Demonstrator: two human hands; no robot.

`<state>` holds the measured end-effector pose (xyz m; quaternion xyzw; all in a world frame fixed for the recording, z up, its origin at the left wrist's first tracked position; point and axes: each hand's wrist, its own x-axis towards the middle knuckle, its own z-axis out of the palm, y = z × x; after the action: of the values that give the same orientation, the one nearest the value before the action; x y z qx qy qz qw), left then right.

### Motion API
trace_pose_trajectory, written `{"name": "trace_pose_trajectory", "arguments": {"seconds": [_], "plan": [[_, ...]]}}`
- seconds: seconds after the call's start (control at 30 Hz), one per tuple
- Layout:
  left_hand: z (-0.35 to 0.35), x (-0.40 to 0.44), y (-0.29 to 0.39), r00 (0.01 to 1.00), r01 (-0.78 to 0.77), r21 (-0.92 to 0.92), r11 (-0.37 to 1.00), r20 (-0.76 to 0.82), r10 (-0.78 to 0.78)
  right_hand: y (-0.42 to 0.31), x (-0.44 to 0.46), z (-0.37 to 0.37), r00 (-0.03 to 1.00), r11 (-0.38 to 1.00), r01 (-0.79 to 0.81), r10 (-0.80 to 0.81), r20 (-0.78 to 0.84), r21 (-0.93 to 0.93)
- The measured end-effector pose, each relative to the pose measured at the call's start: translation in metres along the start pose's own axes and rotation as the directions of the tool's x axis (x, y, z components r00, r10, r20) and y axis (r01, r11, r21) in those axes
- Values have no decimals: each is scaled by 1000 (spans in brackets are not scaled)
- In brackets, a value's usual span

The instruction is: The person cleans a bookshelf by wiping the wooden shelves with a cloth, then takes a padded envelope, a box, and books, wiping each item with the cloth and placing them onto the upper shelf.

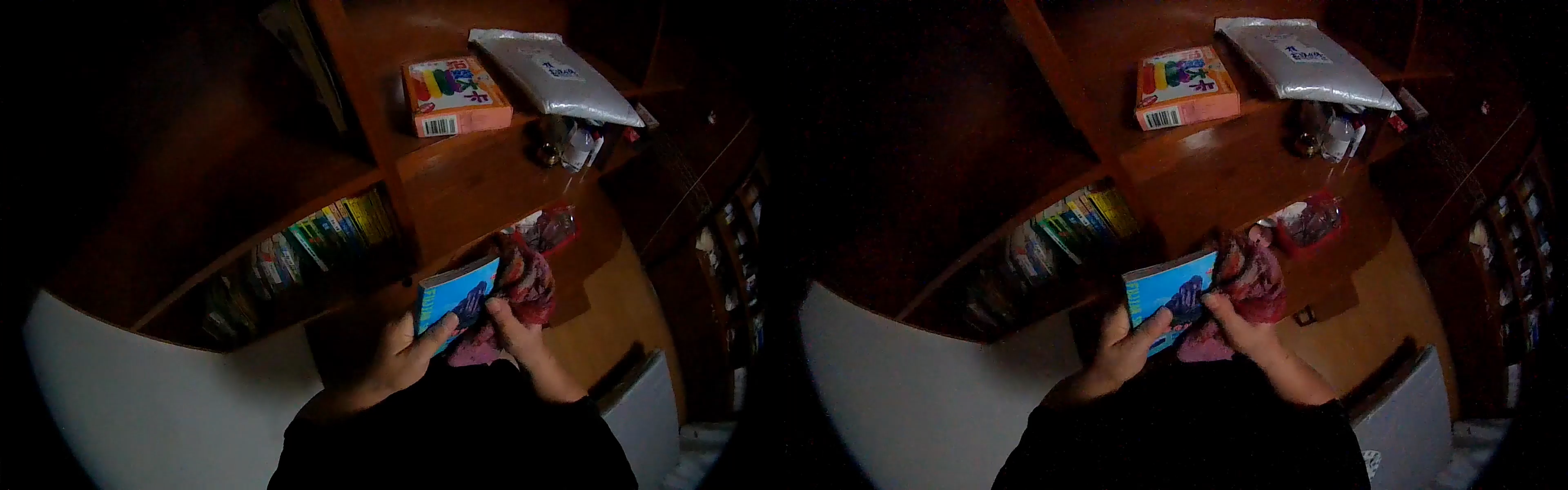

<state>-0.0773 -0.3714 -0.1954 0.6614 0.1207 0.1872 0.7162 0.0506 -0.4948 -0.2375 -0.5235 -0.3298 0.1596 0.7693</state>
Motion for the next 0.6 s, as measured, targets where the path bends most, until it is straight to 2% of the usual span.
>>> {"name": "trace_pose_trajectory", "arguments": {"seconds": [0.07,0.13,0.2,0.27,0.3,0.33,0.4,0.47,0.5,0.53,0.57,0.6], "plan": [[-3,2,-1,998,-35,38,999,46,33,2,7,3,985,982,114,-93,-144,147],[2,3,2,999,-6,1,1000,39,6,-8,11,-2,991,995,32,-20,-132,91],[4,4,2,999,7,-35,999,39,-6,-10,17,-3,980,996,92,-87,-178,21],[2,5,1,996,-20,80,997,83,13,-8,21,-1,968,994,95,-78,-239,58],[2,5,2,996,-20,79,997,94,13,-11,24,-3,936,971,-67,142,-323,231],[3,3,4,998,-46,86,995,57,41,-13,26,-5,857,890,-202,363,-365,410],[7,8,9,997,-68,90,994,25,66,-4,24,-21,843,862,-250,417,-339,441],[8,24,16,996,-89,-208,974,-22,87,-2,14,-26,864,793,-281,454,-216,541],[10,31,11,993,-115,-233,966,-63,103,2,10,-22,918,826,-211,351,-184,523],[11,37,9,993,-111,-233,966,-59,100,-1,8,-17,916,825,-210,353,-189,524],[12,45,7,994,-111,-258,960,-45,103,-16,13,-2,980,955,-87,132,-146,283],[13,50,6,994,-113,-282,953,-28,109,-26,17,5,996,996,81,-80,-45,34]]}}
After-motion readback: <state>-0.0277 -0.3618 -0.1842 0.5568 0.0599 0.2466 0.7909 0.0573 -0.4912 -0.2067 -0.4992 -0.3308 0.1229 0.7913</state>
